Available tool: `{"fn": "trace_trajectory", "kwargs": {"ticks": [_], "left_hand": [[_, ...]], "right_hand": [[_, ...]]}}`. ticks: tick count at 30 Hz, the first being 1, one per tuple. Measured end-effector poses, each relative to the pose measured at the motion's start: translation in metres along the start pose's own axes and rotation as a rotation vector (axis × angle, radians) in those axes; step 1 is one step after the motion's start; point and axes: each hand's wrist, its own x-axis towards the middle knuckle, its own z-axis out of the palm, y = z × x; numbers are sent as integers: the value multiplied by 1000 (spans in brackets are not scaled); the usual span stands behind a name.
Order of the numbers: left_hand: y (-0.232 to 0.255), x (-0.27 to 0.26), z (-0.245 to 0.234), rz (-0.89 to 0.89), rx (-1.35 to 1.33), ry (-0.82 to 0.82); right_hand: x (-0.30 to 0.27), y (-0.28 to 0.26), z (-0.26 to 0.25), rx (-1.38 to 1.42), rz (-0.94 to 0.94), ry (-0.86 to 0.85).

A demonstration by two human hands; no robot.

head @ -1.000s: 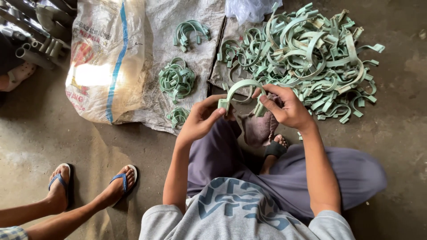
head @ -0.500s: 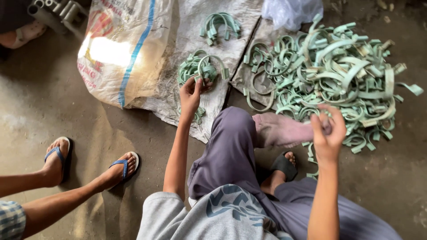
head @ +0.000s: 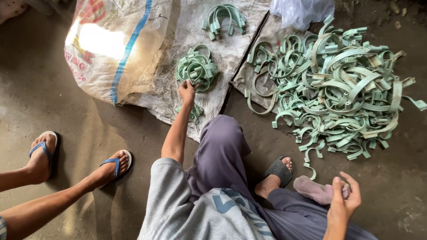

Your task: The person sits on the floor and wipes light green metal parts with a cloth. They pick up parts from a pile, rub them with the cloth, and place them on a separate pile.

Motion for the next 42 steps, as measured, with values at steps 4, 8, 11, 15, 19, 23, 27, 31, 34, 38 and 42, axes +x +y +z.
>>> {"fn": "trace_trajectory", "kwargs": {"ticks": [4,8,11,15,19,23,27,31,34,38,42], "left_hand": [[22,-25,1,-110,-123,53],[50,-47,2,-252,-330,-132],[93,-77,10,-367,-390,-324],[214,-182,33,-162,-22,-752],[291,-279,53,57,104,-962],[287,-354,61,90,-84,-1113],[265,-395,65,46,-219,-1209],[234,-410,66,84,-230,-1248],[231,-421,66,105,-249,-1261],[254,-447,69,214,-174,-1217],[236,-439,69,280,-124,-1143]], "right_hand": [[-2,4,-8,8,23,4],[-1,9,-3,31,27,-17],[4,3,11,110,17,-65],[15,-36,33,471,-3,-258],[15,-122,43,402,-126,-384],[-5,-212,50,131,-415,-491],[-36,-286,66,168,-761,-418],[-44,-296,65,120,-932,-331],[-47,-298,65,63,-1073,-278],[-50,-301,67,-117,-1276,-140],[-56,-300,74,-194,-1286,-83]]}}
